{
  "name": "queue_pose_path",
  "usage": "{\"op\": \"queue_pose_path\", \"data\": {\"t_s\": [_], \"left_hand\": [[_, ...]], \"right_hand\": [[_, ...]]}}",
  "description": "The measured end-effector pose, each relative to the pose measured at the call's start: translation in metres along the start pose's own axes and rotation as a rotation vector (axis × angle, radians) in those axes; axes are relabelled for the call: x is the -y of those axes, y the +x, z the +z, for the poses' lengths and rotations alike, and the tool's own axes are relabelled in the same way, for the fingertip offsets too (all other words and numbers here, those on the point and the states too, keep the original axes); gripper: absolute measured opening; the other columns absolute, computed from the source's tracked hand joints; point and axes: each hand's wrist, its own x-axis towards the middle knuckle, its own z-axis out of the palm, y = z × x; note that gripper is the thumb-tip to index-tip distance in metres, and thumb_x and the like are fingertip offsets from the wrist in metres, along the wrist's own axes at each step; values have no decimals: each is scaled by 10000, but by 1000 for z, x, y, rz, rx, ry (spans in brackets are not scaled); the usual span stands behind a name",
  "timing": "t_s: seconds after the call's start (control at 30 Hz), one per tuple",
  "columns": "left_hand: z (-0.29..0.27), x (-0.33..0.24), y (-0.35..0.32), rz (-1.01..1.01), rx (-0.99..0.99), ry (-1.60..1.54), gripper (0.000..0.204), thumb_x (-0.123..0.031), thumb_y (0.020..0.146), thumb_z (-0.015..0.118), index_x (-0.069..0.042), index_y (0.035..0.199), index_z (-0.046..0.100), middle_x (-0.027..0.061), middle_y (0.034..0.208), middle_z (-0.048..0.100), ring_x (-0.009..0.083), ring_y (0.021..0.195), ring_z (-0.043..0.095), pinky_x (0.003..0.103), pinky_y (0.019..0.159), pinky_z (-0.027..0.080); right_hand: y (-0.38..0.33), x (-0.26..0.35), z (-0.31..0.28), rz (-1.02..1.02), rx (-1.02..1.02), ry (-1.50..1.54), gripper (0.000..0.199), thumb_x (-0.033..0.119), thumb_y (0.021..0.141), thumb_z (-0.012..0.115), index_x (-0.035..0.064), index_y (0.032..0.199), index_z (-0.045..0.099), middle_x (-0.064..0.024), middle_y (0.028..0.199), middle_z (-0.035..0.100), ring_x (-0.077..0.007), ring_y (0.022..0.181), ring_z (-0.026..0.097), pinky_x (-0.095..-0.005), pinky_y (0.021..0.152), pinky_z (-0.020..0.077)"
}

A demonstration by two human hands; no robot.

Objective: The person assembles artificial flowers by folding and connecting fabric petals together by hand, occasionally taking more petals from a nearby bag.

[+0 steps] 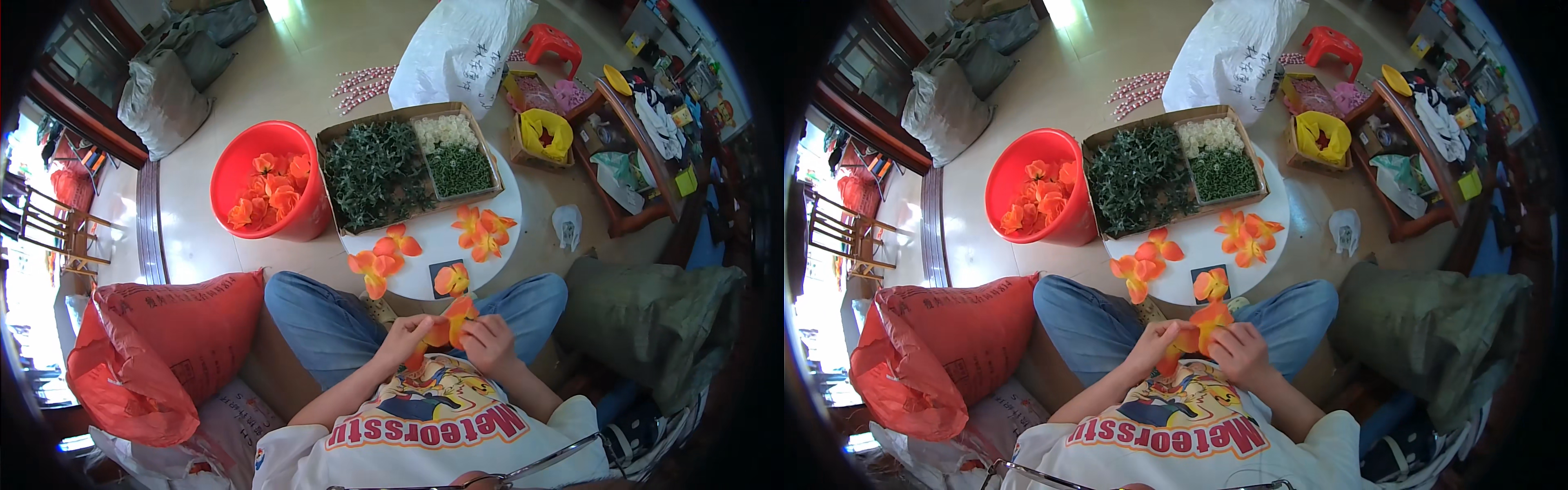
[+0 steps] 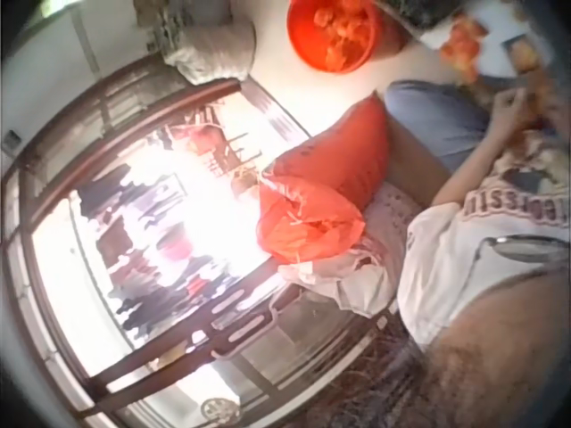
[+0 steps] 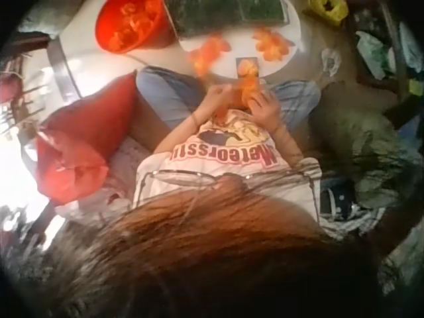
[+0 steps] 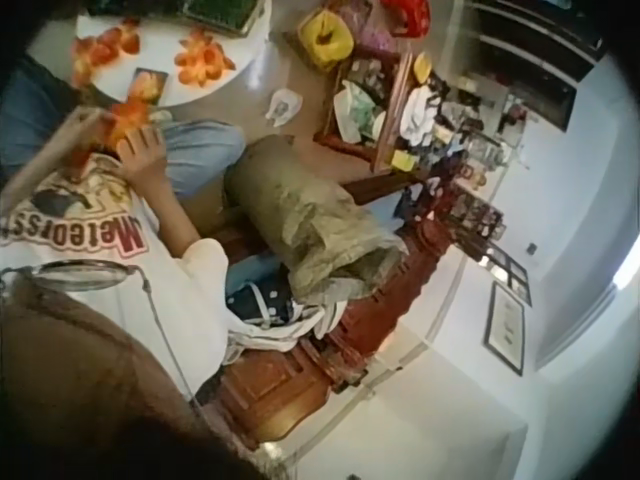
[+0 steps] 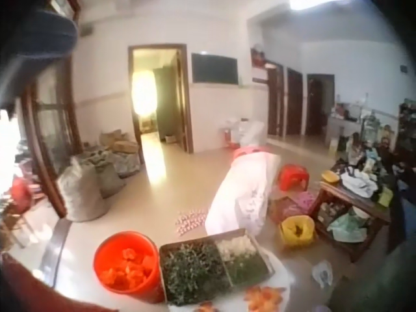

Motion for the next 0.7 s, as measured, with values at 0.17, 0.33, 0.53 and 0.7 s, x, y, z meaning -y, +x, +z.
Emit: {"op": "queue_pose_path", "data": {"t_s": [0.17, 0.33, 0.53, 0.7], "left_hand": [[-4, 19, 5, -63, 37, -124, 397, -332, 958, 491, 16, 1099, 619, 25, 971, 651, 63, 940, 531, 246, 833, 420], [-6, 14, 0, -226, 44, -510, 359, -320, 945, 533, 0, 1080, 621, 24, 957, 648, 72, 917, 572, 247, 816, 442], [1, 9, 6, -285, -25, -495, 275, -263, 939, 550, -45, 1104, 576, 46, 948, 648, 119, 777, 637, 242, 701, 505], [5, -1, 6, -317, -48, -718, 272, -262, 953, 519, -50, 1120, 554, 68, 1017, 637, 157, 886, 638, 291, 757, 517]], "right_hand": [[0, 7, 2, -14, 31, 19, 166, 99, 591, 648, 67, 750, 613, -43, 869, 589, -207, 766, 557, -333, 640, 452], [-3, 9, -2, 1, 73, -16, 199, 129, 609, 656, 72, 799, 642, -35, 889, 584, -202, 808, 550, -335, 678, 443], [-7, 9, 0, -32, 30, -16, 178, 153, 645, 667, 88, 810, 646, -30, 903, 588, -204, 825, 547, -348, 688, 438], [-7, 7, -2, 75, 43, 103, 220, 144, 663, 690, 83, 868, 641, -34, 888, 601, -220, 799, 550, -367, 696, 436]]}}
